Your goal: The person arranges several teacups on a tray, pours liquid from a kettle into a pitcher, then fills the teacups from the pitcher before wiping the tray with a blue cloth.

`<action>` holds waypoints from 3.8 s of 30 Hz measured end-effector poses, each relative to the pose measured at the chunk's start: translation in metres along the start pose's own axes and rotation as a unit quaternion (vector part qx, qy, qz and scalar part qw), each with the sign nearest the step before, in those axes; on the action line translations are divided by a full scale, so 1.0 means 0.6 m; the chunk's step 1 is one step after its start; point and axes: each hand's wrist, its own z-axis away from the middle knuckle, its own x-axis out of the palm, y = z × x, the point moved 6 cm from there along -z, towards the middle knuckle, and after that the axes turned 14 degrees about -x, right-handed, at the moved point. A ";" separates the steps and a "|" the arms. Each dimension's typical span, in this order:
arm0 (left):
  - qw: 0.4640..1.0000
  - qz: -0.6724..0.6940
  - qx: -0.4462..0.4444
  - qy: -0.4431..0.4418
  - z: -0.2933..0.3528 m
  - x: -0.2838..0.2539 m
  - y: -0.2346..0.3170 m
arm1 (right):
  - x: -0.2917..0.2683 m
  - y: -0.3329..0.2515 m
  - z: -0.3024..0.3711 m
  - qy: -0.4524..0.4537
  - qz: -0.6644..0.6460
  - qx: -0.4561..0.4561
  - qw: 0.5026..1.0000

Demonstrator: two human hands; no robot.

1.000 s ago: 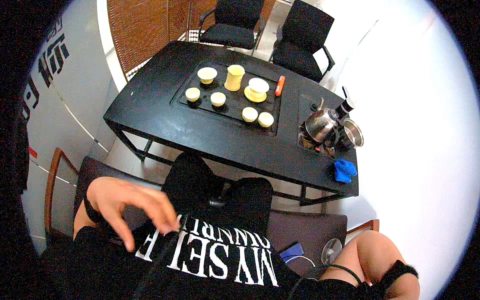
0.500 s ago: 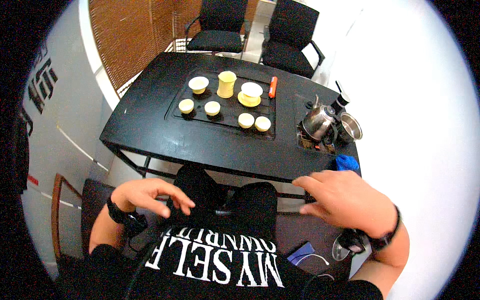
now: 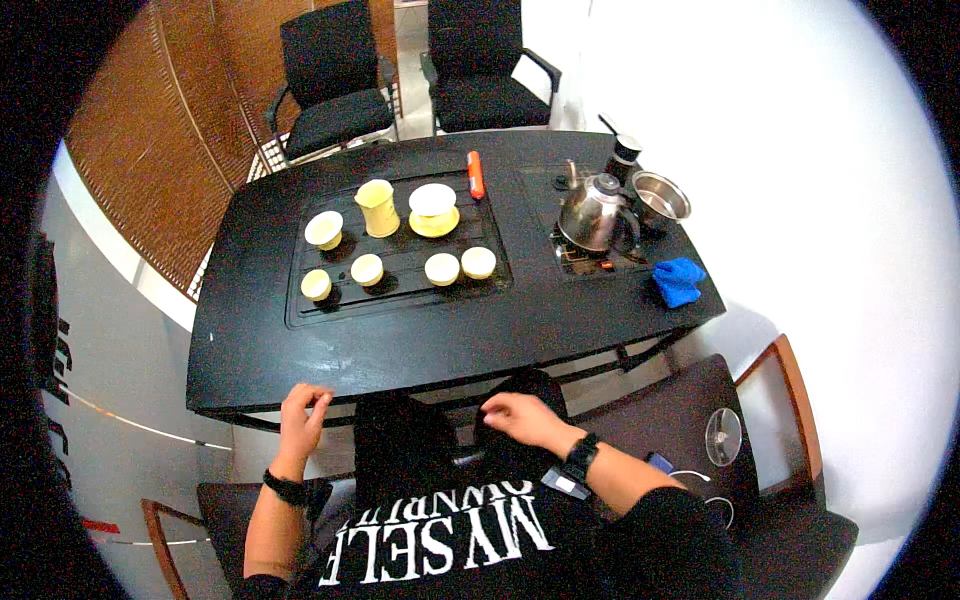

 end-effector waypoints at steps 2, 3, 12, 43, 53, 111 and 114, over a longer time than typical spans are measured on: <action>0.999 0.021 0.007 0.042 -0.031 -0.002 0.004 | -0.038 0.035 0.001 0.146 -0.216 0.050 0.964; 0.997 0.029 0.009 0.069 -0.045 -0.004 0.003 | -0.058 0.045 -0.006 0.217 -0.342 0.065 0.912; 0.939 0.313 -0.107 0.097 -0.174 -0.017 -0.010 | -0.228 0.092 -0.079 0.433 -0.361 -0.006 0.826; 0.995 -0.055 0.011 0.088 -0.555 0.101 0.177 | -0.213 0.136 -0.118 0.412 -0.160 -0.012 0.897; 0.933 -0.046 0.177 -0.309 -0.239 0.088 0.251 | -0.209 0.136 -0.119 0.404 -0.137 -0.017 0.904; 0.933 -0.289 -0.055 -0.209 -0.570 0.161 0.092 | -0.209 0.135 -0.122 0.385 -0.100 -0.008 0.918; 0.942 -0.238 0.022 -0.237 -0.597 0.178 0.149 | -0.208 0.133 -0.122 0.387 -0.105 -0.005 0.916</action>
